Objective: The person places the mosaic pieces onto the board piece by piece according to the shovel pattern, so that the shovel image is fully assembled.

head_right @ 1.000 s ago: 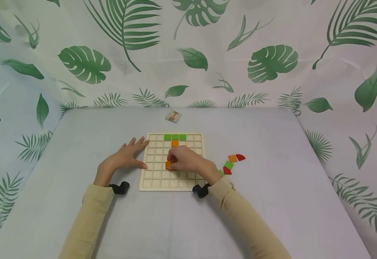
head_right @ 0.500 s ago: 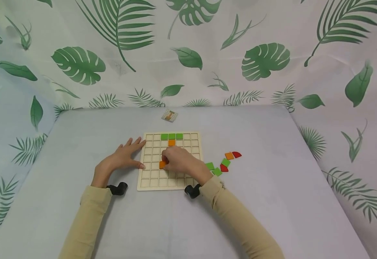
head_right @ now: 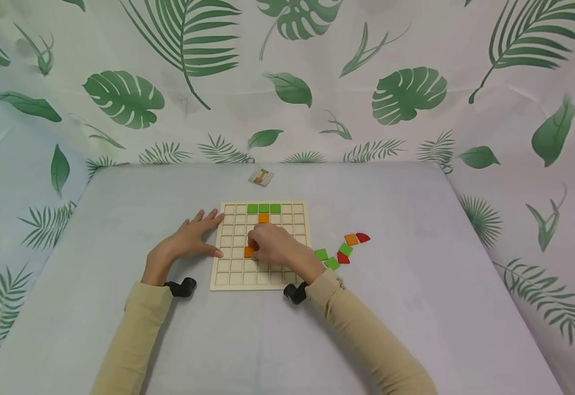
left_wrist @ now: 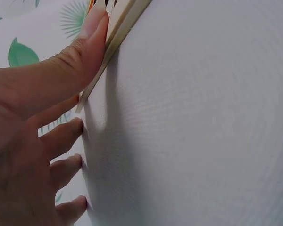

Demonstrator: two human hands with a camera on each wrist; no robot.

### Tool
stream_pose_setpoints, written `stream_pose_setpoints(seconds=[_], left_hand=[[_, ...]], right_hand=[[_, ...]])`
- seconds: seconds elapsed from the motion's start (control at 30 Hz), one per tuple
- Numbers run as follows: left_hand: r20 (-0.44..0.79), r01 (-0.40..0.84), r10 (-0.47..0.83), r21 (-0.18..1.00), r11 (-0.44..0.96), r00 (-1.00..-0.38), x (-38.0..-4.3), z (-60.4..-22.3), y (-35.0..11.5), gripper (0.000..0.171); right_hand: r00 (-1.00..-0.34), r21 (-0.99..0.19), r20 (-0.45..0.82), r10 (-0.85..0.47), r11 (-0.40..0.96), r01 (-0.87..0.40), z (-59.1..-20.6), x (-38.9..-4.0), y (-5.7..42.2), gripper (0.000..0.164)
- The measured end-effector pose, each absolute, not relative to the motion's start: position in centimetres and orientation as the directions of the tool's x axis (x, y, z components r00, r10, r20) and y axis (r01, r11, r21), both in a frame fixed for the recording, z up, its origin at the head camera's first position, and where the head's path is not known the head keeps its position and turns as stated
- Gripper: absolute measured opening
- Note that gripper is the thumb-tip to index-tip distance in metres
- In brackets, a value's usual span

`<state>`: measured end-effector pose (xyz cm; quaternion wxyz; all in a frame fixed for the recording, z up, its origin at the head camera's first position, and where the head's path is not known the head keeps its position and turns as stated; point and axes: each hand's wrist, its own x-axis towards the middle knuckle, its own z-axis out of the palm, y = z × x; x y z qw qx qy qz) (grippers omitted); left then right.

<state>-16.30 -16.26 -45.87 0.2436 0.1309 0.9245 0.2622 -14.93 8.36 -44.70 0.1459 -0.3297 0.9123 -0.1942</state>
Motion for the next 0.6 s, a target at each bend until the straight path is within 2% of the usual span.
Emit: stream_pose_setpoints(seconds=[0.33, 0.6], left_hand=[[-0.370, 0.104, 0.365, 0.566, 0.818, -0.854, -16.04, -46.29, -16.48, 0.104], [-0.353, 0.120, 0.375, 0.571, 0.812, -0.857, -16.22, -46.27, -16.56, 0.102]], right_hand=[[-0.703, -0.501, -0.127, -0.700, 0.657, -0.563, -44.94, -15.00, 8.50, 0.014], [-0.706, -0.534, -0.089, -0.702, 0.632, -0.561, -45.23, -15.38, 8.83, 0.016]])
